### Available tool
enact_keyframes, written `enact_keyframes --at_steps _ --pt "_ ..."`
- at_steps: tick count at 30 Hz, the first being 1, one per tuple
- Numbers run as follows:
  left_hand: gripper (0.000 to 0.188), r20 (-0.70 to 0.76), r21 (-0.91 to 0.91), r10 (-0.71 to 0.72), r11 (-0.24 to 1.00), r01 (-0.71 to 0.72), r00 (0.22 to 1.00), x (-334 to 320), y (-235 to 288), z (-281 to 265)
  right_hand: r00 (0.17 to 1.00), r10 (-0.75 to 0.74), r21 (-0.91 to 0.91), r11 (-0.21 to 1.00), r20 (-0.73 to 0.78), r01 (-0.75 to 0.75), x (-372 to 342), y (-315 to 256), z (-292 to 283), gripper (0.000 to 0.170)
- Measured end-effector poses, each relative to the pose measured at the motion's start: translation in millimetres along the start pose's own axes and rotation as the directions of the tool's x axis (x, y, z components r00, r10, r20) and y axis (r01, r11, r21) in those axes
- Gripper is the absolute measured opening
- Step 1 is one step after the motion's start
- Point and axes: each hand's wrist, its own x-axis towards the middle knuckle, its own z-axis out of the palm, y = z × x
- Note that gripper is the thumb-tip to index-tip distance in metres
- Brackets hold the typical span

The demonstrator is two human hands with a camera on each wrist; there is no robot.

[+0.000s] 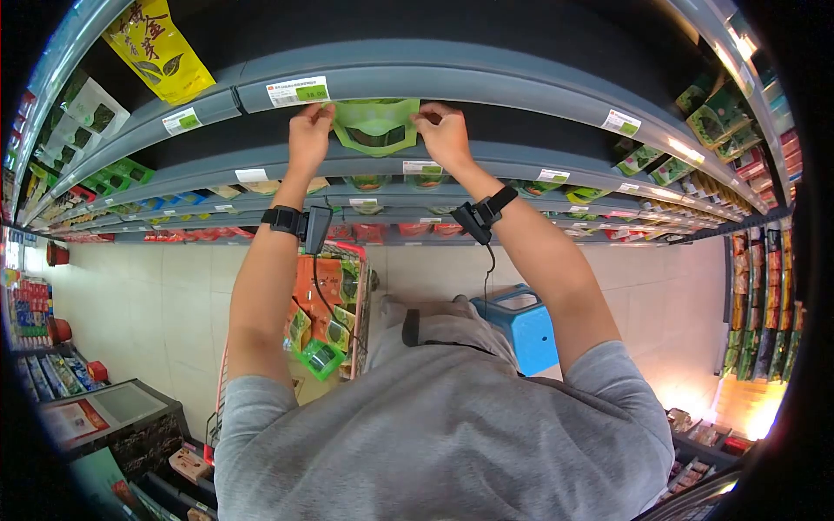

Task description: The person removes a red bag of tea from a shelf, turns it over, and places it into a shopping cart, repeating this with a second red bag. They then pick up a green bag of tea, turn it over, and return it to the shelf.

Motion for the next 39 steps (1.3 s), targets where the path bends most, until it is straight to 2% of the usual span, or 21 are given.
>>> enact_keyframes --at_steps 3,6,7,11,15,16,17,18,19,20,21,22,23,24,26,27,29,30,33,36,39 --pt "0.032 0.088 0.144 -0.004 0.99 -0.008 0.996 4 -12 -10 0.999 -0.036 0.032 0.999 -0.002 0.036 -1 7 -1 0.017" --pt "0.03 0.147 0.177 0.063 0.98 -0.089 0.987 -4 -8 -11 0.998 -0.05 0.016 0.999 0.039 0.05 0 10 -6 0.019" --pt "0.028 0.143 0.116 0.076 0.989 -0.093 0.987 -7 -15 -11 0.996 -0.054 0.042 0.998 0.065 0.052 -1 15 -7 0.021" --pt "0.03 0.004 0.175 0.185 0.967 -0.183 0.983 -53 -41 -27 0.976 -0.044 0.088 0.996 0.215 0.025 -7 29 -23 0.034" --pt "0.031 0.03 0.175 -0.116 0.978 0.109 0.993 -161 -73 -70 0.971 -0.105 0.054 0.994 0.217 0.095 -27 44 -57 0.028" --pt "0.022 -0.013 0.124 -0.161 0.979 0.161 0.987 -197 -87 -75 0.972 -0.105 0.124 0.989 0.211 0.081 -38 48 -64 0.023" --pt "0.019 -0.13 0.186 -0.333 0.917 0.353 0.934 -240 -89 -76 0.973 -0.105 0.194 0.979 0.208 0.064 -52 52 -71 0.019" --pt "0.017 -0.17 0.27 -0.363 0.877 0.398 0.916 -286 -109 -85 0.962 -0.088 0.239 0.971 0.257 0.025 -69 53 -78 0.016" --pt "0.016 -0.191 0.507 -0.437 0.723 0.47 0.879 -325 -101 -86 0.949 -0.072 0.281 0.96 0.308 -0.019 -86 55 -86 0.013" --pt "0.017 -0.193 0.218 -0.479 0.83 0.514 0.856 -382 -159 -105 0.901 -0.02 0.302 0.945 0.434 -0.124 -103 68 -91 0.013" --pt "0.018 -0.295 0.147 -0.557 0.776 0.613 0.776 -413 -145 -88 0.833 0.025 0.301 0.926 0.553 -0.228 -118 86 -95 0.012" --pt "0.019 -0.374 -0.01 -0.57 0.791 0.611 0.732 -453 -166 -87 0.745 0.137 0.249 0.89 0.653 -0.382 -130 101 -97 0.012" --pt "0.019 -0.326 -0.091 -0.697 0.696 0.712 0.639 -485 -183 -99 0.63 0.243 0.172 0.834 0.737 -0.524 -144 118 -97 0.013" --pt "0.015 -0.351 -0.125 -0.723 0.666 0.735 0.595 -501 -176 -96 0.632 0.259 0.118 0.864 0.73 -0.49 -162 142 -96 0.013" --pt "0.011 -0.383 -0.191 -0.763 0.617 0.763 0.521 -514 -164 -91 0.656 0.275 0.015 0.916 0.702 -0.4 -188 179 -89 0.014" --pt "0.012 -0.365 -0.158 -0.747 0.638 0.754 0.555 -519 -171 -99 0.596 0.315 -0.003 0.886 0.739 -0.464 -194 174 -87 0.014" --pt "0.013 -0.394 -0.166 -0.77 0.597 0.785 0.502 -517 -177 -110 0.472 0.396 -0.056 0.808 0.788 -0.586 -210 163 -83 0.016" --pt "0.014 -0.399 -0.166 -0.782 0.575 0.801 0.479 -513 -182 -116 0.459 0.398 -0.075 0.814 0.795 -0.576 -214 158 -79 0.016" --pt "0.018 -0.349 -0.176 -0.868 0.431 0.885 0.353 -490 -183 -127 0.441 0.428 -0.12 0.811 0.789 -0.573 -222 139 -64 0.016" --pt "0.022 -0.322 -0.182 -0.857 0.474 0.862 0.403 -498 -239 -150 0.476 0.484 -0.111 0.778 0.734 -0.619 -232 122 -43 0.015" --pt "0.027 -0.332 -0.171 -0.894 0.37 0.913 0.301 -491 -263 -166 0.451 0.525 -0.164 0.763 0.722 -0.626 -242 104 -28 0.015"
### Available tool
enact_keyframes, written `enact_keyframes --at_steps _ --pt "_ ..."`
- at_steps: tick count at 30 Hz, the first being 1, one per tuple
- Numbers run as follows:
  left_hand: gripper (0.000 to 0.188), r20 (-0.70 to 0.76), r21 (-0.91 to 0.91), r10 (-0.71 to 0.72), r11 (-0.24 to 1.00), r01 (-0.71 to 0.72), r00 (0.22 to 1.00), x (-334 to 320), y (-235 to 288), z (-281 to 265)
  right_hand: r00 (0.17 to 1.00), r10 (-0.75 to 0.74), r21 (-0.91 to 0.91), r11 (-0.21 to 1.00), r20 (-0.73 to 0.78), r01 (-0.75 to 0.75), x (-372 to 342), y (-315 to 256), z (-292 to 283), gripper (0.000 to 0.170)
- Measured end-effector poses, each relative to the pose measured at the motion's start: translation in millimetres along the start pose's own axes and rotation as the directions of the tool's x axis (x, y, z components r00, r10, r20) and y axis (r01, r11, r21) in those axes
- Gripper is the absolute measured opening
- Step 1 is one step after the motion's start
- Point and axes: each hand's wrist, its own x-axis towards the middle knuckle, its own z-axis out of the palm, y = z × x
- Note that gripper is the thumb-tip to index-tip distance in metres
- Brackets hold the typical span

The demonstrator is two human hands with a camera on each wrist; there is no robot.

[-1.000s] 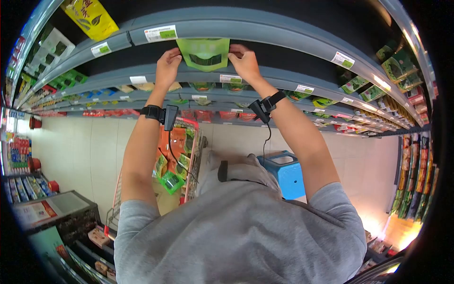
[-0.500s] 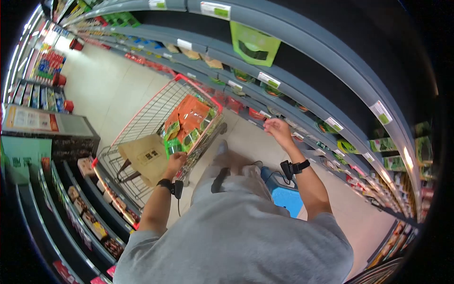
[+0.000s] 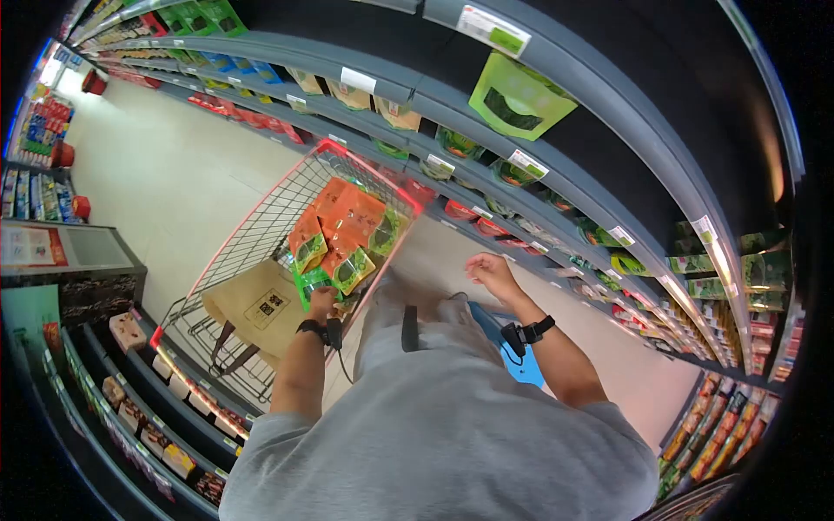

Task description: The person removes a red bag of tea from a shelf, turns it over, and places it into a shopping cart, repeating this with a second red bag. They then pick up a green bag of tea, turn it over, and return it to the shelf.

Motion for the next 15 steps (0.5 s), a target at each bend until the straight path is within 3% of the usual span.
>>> enact_keyframes --at_steps 1,2,3,5,7,8,9,10,11,12,15 --pt "0.028 -0.005 -0.009 -0.035 0.999 0.035 0.999 6 -4 -3 1.0 0.027 -0.022 0.999 -0.009 -0.027 -4 -5 7 0.015" --pt "0.028 0.136 -0.041 -0.117 0.992 0.123 0.984 26 -16 -10 0.998 0.053 -0.043 0.998 -0.016 -0.054 -7 -13 14 0.015" --pt "0.031 0.204 0.07 0.048 0.995 -0.064 0.978 61 -51 -13 0.997 0.077 -0.064 0.995 -0.022 -0.078 -9 -21 20 0.015" --pt "0.038 0.32 0.232 0.373 0.861 -0.454 0.871 124 -114 -19 0.989 0.139 -0.076 0.987 -0.05 -0.143 -12 -32 29 0.016" --pt "0.036 0.196 0.125 0.022 0.991 -0.047 0.98 95 -79 -6 0.978 0.202 -0.063 0.977 -0.061 -0.205 -16 -37 38 0.017" --pt "0.035 0.147 0.055 -0.169 0.985 0.163 0.974 82 -64 -2 0.973 0.224 -0.045 0.973 -0.06 -0.227 -15 -40 42 0.017" --pt "0.033 0.198 0.288 0.127 0.94 -0.182 0.972 85 -70 -2 0.968 0.244 -0.026 0.969 -0.058 -0.246 -14 -42 45 0.017" --pt "0.031 0.313 0.468 0.39 0.73 -0.498 0.866 90 -74 -2 0.964 0.261 -0.029 0.964 -0.056 -0.263 -13 -43 48 0.017" --pt "0.03 0.473 0.564 0.572 0.388 -0.729 0.67 94 -78 -2 0.964 0.262 -0.046 0.963 -0.052 -0.264 -11 -44 51 0.017" --pt "0.025 0.475 0.502 0.599 0.417 -0.758 0.644 95 -83 0 0.964 0.262 -0.059 0.963 -0.049 -0.265 -10 -45 53 0.017" --pt "0.021 0.493 0.551 0.574 0.376 -0.745 0.654 103 -85 10 0.965 0.258 -0.095 0.961 -0.046 -0.261 -7 -52 60 0.017"
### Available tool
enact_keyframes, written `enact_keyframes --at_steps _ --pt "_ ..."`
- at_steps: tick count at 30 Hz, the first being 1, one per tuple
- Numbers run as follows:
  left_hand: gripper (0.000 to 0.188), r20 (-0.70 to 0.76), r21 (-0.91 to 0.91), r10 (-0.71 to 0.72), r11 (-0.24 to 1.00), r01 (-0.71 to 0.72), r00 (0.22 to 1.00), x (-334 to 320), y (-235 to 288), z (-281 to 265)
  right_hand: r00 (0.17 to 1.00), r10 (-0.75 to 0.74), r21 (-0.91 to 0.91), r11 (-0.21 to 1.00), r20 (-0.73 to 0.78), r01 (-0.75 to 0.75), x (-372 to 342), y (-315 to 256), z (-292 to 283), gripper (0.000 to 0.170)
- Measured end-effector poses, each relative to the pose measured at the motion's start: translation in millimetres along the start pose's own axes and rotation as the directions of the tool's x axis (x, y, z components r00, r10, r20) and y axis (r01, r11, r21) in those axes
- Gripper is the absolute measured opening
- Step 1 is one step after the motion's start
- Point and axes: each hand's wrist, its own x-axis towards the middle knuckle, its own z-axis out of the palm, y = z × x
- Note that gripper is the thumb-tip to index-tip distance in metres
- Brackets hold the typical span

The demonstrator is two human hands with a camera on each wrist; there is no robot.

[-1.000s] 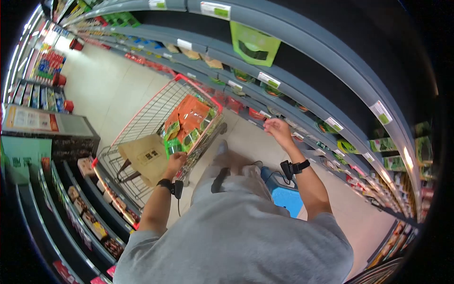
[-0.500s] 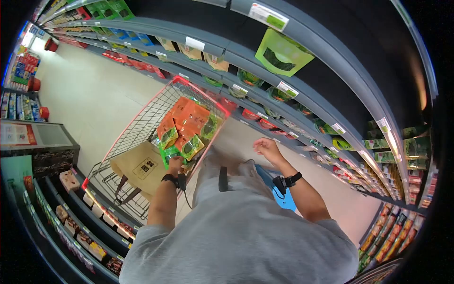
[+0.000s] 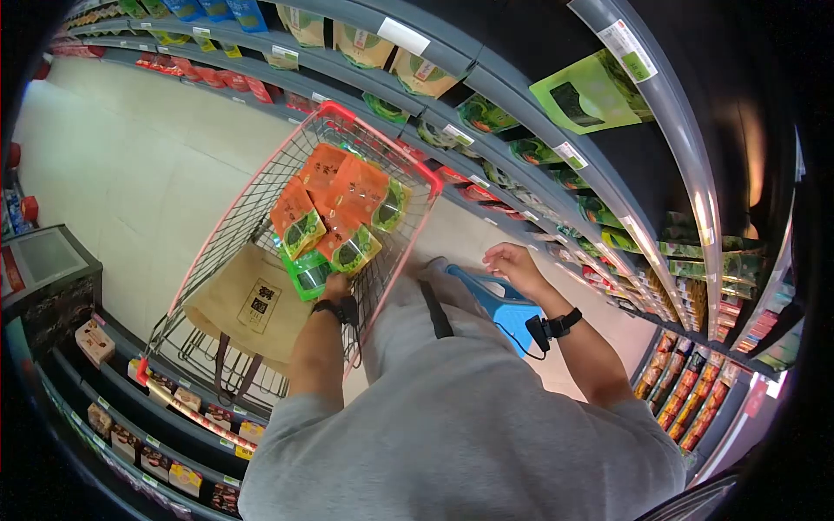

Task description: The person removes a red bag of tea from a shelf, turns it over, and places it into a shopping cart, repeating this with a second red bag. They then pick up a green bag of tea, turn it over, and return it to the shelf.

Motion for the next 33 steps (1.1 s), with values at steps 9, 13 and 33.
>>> enact_keyframes --at_steps 9,13,33 --pt "0.025 0.32 -0.858 -0.474 0.221 0.463 0.82 -27 41 -44 1.0 -0.025 0.02 0.999 -0.005 0.025 0 -18 13 0.016" --pt "0.015 0.297 -0.946 -0.486 -0.034 0.322 0.822 -55 90 -103 0.998 -0.057 0.0 0.998 0.008 0.057 3 -13 12 0.016" --pt "0.026 0.505 -0.597 0.28 0.796 0.097 0.816 28 496 -152 0.885 -0.464 0.732 0.587 -0.045 0.345 -102 66 -137 0.038"
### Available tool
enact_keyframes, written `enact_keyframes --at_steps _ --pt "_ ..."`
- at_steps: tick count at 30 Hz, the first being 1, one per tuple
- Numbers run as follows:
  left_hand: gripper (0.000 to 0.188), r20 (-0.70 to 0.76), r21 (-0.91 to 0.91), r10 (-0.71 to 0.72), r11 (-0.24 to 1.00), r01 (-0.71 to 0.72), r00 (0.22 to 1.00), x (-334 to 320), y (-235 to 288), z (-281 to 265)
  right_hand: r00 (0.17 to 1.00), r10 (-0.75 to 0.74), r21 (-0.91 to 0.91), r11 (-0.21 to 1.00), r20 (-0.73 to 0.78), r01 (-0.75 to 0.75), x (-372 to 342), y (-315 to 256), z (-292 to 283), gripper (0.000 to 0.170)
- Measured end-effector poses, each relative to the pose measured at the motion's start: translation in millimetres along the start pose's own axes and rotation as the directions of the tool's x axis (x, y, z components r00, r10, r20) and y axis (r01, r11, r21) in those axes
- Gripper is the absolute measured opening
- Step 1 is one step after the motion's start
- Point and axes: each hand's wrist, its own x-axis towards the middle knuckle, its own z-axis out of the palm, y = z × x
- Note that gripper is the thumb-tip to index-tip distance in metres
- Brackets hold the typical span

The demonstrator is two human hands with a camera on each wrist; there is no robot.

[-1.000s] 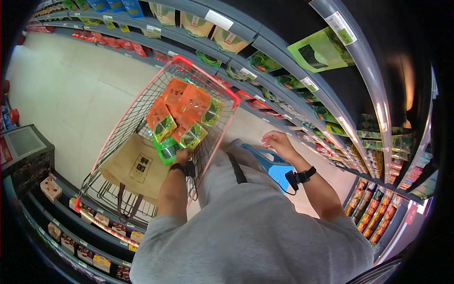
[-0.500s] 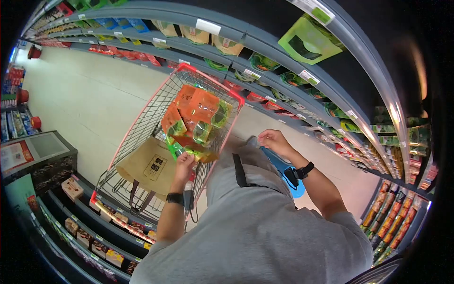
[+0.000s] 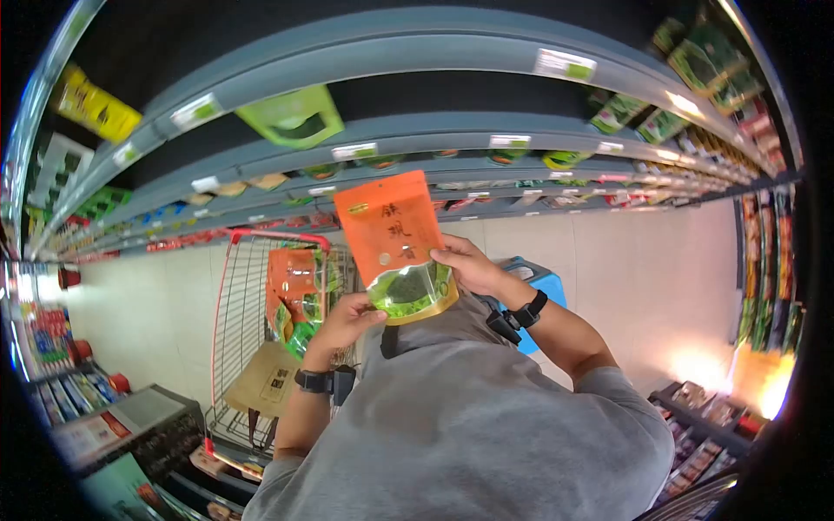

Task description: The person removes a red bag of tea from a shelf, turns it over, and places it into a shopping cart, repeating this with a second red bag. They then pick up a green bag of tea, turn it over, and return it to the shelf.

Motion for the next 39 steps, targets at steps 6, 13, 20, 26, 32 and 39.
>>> enact_keyframes --at_steps 6,13,20,26,32,39 --pt "0.026 0.025 0.241 -0.01 0.97 0.003 1.0 91 4 60 0.96 -0.239 -0.146 0.965 -0.148 0.218 -60 -15 -75 0.035" --pt "0.025 -0.194 0.103 0.174 0.982 -0.156 0.965 162 49 97 0.874 -0.404 -0.323 0.893 -0.27 0.313 -81 -28 -96 0.028" --pt "0.02 -0.104 0.161 0.197 0.97 -0.179 0.975 165 84 116 0.745 -0.551 -0.394 0.823 -0.376 0.41 -96 -54 -101 0.023" --pt "0.019 -0.191 0.047 0.358 0.934 -0.355 0.914 169 95 118 0.707 -0.601 -0.422 0.788 -0.372 0.448 -97 -66 -94 0.022" --pt "0.019 -0.351 -0.099 0.404 0.881 -0.462 0.845 164 102 111 0.735 -0.601 -0.4 0.786 -0.314 0.471 -83 -66 -73 0.022" --pt "0.022 -0.329 0.016 0.452 0.881 -0.474 0.829 145 96 100 0.679 -0.66 -0.444 0.738 -0.321 0.508 -68 -89 -56 0.023"
